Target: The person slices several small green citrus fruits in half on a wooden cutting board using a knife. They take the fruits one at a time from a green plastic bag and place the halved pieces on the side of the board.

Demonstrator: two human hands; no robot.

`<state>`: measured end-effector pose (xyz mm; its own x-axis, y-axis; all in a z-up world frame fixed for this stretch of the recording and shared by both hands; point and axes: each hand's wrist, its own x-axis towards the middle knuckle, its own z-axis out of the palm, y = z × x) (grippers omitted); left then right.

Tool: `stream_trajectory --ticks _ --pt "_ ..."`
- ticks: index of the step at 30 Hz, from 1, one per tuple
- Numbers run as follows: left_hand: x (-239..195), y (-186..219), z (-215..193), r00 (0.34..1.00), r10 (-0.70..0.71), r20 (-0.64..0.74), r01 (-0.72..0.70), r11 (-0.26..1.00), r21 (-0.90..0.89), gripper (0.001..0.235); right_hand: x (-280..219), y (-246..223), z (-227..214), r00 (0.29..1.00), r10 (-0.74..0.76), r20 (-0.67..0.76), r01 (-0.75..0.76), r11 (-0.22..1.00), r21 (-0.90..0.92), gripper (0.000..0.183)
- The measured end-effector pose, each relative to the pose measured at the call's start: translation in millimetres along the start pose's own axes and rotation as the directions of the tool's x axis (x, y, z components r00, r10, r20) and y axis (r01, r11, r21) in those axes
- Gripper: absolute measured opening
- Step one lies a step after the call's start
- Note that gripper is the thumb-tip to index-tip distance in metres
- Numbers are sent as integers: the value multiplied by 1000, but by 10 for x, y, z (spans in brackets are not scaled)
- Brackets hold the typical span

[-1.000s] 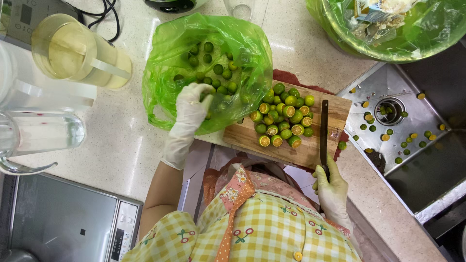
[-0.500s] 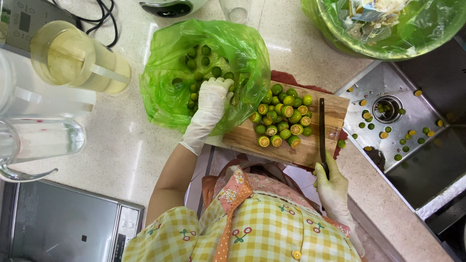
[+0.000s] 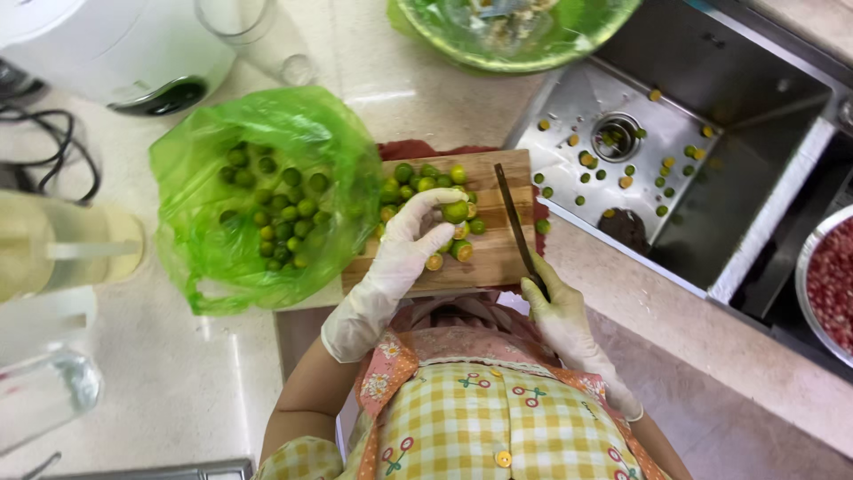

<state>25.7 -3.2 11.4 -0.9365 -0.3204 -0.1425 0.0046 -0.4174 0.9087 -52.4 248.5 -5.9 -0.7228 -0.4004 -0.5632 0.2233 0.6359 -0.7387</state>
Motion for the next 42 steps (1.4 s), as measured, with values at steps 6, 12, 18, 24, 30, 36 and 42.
stream_trajectory --ticks 6,12,18,24,30,36,42 --pt "349 -648 443 963 234 135 -269 784 560 33 -127 86 -245 997 58 -50 -56 998 25 58" --pt "417 -739 387 855 341 390 -442 86 893 34 -218 256 -364 962 -271 -36 269 962 -48 55" --pt "339 -663 336 859 324 395 -388 -91 917 30 -193 413 -340 939 -326 105 341 918 -202 59" --pt "305 -745 287 868 346 357 -351 -82 933 34 -299 384 -284 925 -354 139 380 870 -313 60" --pt "335 -806 287 871 357 339 -344 -50 937 35 -285 356 -333 951 -228 208 287 902 -323 61" --pt "395 -761 344 868 346 356 -365 -39 930 36 -179 268 -345 962 -183 204 258 857 -446 61" --pt "409 -728 358 869 348 352 -371 -12 928 34 238 95 -176 948 -282 150 303 942 -144 54"
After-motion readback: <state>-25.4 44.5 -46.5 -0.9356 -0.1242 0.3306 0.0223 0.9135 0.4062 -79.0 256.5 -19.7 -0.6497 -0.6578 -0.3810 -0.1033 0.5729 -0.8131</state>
